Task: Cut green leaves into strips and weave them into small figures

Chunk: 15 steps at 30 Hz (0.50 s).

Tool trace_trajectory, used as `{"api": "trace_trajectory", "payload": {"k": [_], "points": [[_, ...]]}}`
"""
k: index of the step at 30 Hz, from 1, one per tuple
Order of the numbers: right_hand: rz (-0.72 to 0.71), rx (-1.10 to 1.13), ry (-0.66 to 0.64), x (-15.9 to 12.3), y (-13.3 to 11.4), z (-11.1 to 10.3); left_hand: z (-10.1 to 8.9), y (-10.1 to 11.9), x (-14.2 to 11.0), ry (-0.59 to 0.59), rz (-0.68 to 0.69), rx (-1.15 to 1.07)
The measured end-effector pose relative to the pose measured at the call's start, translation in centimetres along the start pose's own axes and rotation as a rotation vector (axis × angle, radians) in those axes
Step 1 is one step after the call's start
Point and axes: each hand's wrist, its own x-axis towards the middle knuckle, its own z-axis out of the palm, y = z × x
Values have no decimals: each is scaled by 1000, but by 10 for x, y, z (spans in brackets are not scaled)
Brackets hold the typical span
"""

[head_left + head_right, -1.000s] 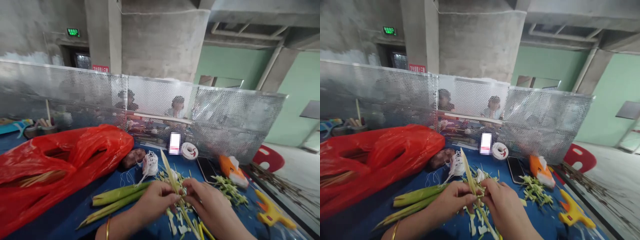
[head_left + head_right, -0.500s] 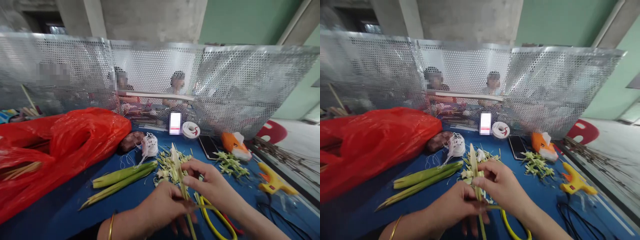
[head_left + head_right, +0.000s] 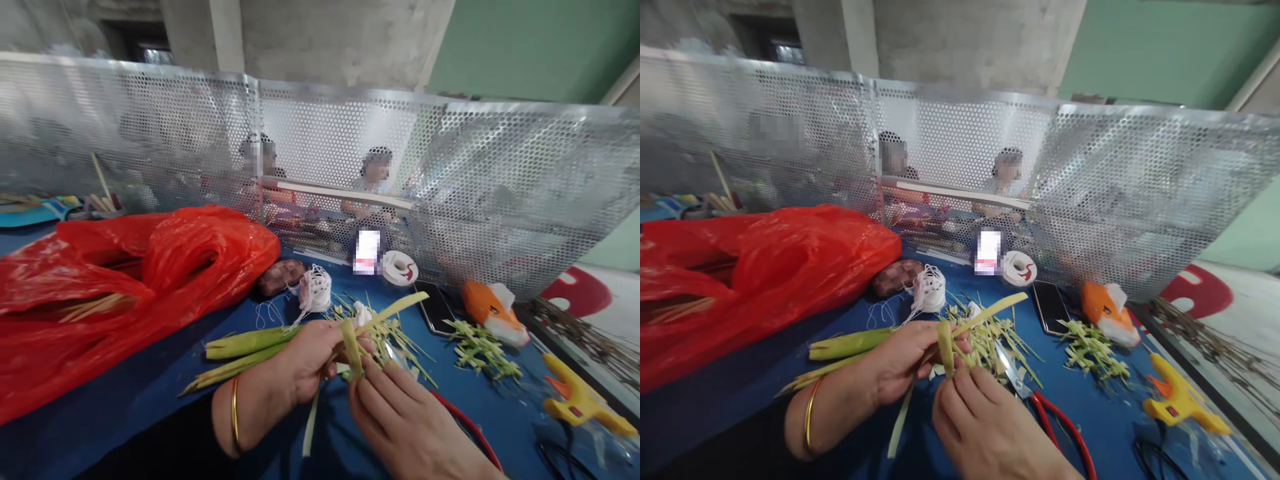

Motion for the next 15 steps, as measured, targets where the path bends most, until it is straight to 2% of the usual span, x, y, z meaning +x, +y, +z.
{"api": "trace_trajectory", "payload": {"k": [4,7,11,13,15], "points": [[-22,-47,-18,-7,-2,15,-4,2,-2,-33,-71,-68],[-5,2,3,-4,-1,13,-6,4,-4,-21,-96,-104],[96,190,28,4,0,1,-3,1,-4,0,-52,-137],[67,180,22,6,-1,-1,0,-6,-3,-7,-36,-106],[9,129,9,4,-5,3,5,-14,0,-7,16,29]]}}
